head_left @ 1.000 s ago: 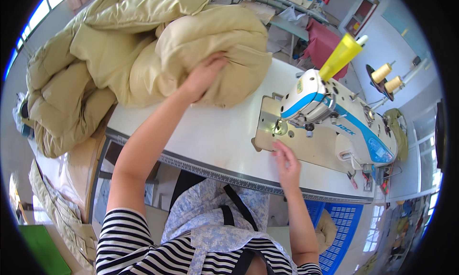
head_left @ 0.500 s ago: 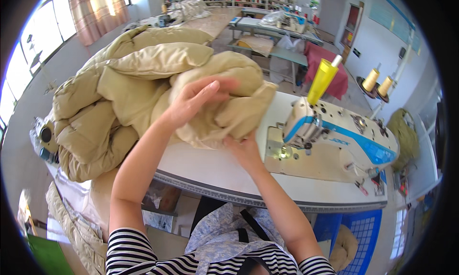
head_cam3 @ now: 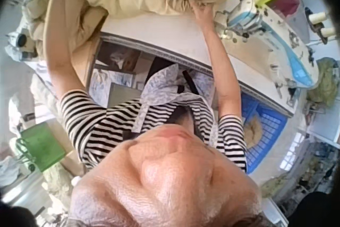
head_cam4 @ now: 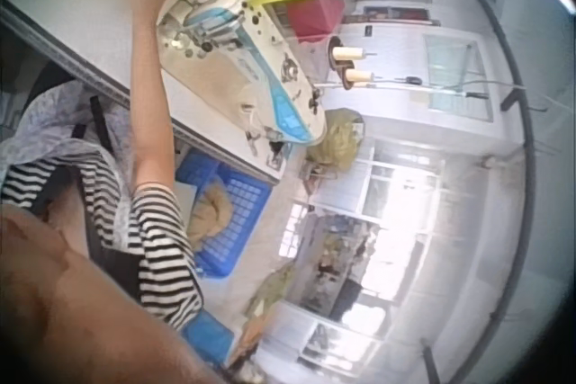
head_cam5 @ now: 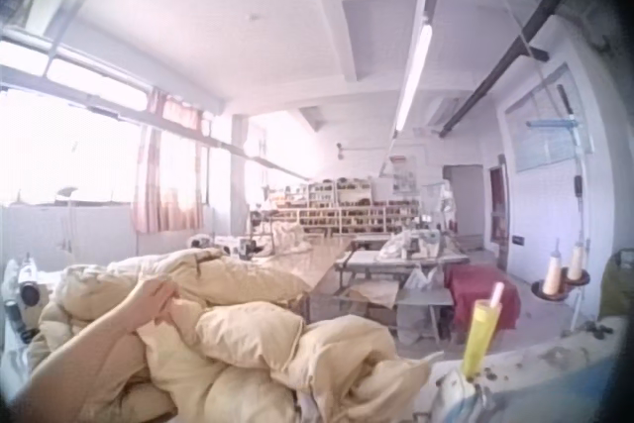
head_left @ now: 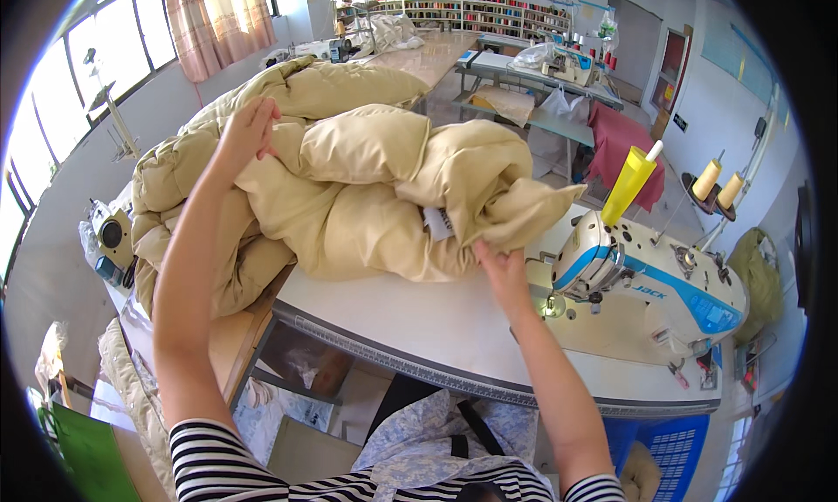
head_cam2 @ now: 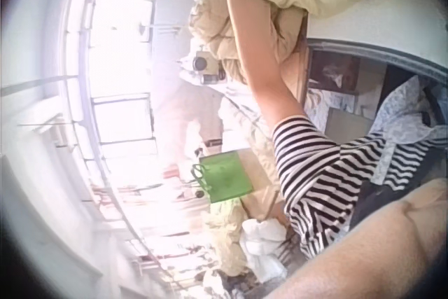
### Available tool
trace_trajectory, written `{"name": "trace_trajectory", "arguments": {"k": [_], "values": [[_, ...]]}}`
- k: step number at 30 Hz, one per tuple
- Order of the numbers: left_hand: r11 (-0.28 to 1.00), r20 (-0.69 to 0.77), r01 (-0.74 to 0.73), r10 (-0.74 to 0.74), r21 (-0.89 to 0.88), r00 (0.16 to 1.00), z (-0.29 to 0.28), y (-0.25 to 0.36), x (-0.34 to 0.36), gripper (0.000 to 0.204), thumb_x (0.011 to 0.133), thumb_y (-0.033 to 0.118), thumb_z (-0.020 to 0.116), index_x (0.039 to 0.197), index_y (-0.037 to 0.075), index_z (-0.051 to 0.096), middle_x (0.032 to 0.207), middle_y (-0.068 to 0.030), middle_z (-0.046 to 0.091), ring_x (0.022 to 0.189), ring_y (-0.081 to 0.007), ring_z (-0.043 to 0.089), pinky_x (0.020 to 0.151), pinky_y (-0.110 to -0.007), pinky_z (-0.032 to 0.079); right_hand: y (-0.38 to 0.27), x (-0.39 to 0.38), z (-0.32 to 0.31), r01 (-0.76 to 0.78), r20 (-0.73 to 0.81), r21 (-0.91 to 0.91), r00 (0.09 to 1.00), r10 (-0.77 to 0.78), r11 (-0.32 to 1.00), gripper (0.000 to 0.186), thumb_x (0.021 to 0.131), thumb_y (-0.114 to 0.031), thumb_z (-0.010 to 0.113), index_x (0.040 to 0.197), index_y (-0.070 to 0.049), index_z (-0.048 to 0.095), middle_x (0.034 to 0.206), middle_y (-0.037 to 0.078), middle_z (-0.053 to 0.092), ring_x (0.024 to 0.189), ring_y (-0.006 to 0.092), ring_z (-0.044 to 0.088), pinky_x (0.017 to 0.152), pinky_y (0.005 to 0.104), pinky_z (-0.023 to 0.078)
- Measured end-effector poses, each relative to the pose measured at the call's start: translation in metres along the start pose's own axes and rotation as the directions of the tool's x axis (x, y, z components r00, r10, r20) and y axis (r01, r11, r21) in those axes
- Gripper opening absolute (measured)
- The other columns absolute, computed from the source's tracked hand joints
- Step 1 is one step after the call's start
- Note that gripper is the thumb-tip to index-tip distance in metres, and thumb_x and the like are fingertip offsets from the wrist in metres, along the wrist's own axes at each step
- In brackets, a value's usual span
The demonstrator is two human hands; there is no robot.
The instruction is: The person sews a beige puffer jacket using a sewing machine. They align the zipper, guide the fabric under the needle, and stitch along the edge, repeatedly adjusting the jacket to continue sewing.
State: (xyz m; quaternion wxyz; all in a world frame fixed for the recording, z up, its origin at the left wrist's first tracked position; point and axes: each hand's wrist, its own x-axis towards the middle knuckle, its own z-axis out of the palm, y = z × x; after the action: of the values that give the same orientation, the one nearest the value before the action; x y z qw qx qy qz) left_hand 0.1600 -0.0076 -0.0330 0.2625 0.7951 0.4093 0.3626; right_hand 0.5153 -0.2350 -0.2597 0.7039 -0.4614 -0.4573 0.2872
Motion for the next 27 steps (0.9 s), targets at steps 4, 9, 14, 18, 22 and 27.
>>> {"name": "trace_trajectory", "arguments": {"k": [4,9,14,18,22,27], "values": [[0.862,0.190,-0.289,0.228,0.417,0.955,0.000,0.034,-0.028,0.047,0.097,0.037,0.068,0.135,0.013,0.057,0.114,-0.0099,0.067,0.118,-0.0227,0.064,0.100,-0.042,0.051,0.019,0.048,-0.014,-0.083,-0.012,-0.099,0.997,0.083,0.992,0.068,0.097,-0.036,0.071,0.144,0.005,0.045,0.139,0.017,0.057,0.125,0.0258,0.058,0.104,0.0370,0.047],[0.559,0.104,-0.531,0.620,0.637,0.777,0.133,-0.022,0.010,0.083,0.082,0.043,0.079,0.155,0.024,0.043,0.158,-0.0074,0.047,0.152,-0.0304,0.032,0.127,-0.055,0.014,0.007,0.041,-0.026,-0.088,-0.047,-0.419,0.996,0.075,0.904,0.080,0.096,-0.054,0.065,0.147,0.004,0.043,0.139,0.025,0.058,0.128,0.0365,0.058,0.109,0.0409,0.042],[0.888,-0.165,-0.064,0.155,0.455,0.974,0.159,0.031,0.052,0.038,0.088,0.027,0.068,0.123,0.013,0.068,0.103,-0.0167,0.074,0.096,-0.0351,0.071,0.086,-0.047,0.054,-0.006,0.013,-0.037,-0.300,-0.065,-0.624,0.940,0.334,0.722,0.104,0.094,-0.074,0.049,0.157,0.004,0.024,0.150,0.030,0.049,0.141,0.0414,0.048,0.115,0.0425,0.036],[0.958,-0.401,-0.245,0.168,-0.149,0.901,0.050,0.106,-0.007,0.033,0.103,0.028,0.053,0.109,0.000,0.070,0.103,-0.0152,0.074,0.093,-0.0211,0.070,0.080,-0.040,0.054,0.015,0.041,-0.019,-0.233,0.051,-0.402,0.960,0.276,0.885,0.092,0.099,-0.068,0.047,0.152,0.006,0.036,0.149,0.026,0.051,0.138,0.0359,0.051,0.113,0.0369,0.039],[0.934,0.041,-0.320,0.330,-0.158,0.943,0.032,0.093,-0.143,0.033,0.104,0.028,0.054,0.119,0.002,0.066,0.109,-0.0155,0.072,0.098,-0.0244,0.069,0.085,-0.040,0.054,0.038,0.093,0.004,-0.144,0.099,-0.364,0.976,0.192,0.920,0.084,0.099,-0.063,0.052,0.146,0.005,0.043,0.138,0.022,0.058,0.124,0.0309,0.057,0.103,0.0356,0.044],[0.803,0.825,-0.568,0.437,-0.179,0.358,0.166,0.055,-0.278,0.037,0.105,0.029,0.054,0.131,0.003,0.061,0.116,-0.0158,0.071,0.104,-0.0285,0.069,0.090,-0.040,0.055,0.025,0.070,-0.022,-0.262,0.095,-0.462,0.935,0.341,0.847,0.074,0.099,-0.058,0.057,0.139,0.005,0.051,0.124,0.016,0.066,0.105,0.0248,0.064,0.090,0.0340,0.051]]}}
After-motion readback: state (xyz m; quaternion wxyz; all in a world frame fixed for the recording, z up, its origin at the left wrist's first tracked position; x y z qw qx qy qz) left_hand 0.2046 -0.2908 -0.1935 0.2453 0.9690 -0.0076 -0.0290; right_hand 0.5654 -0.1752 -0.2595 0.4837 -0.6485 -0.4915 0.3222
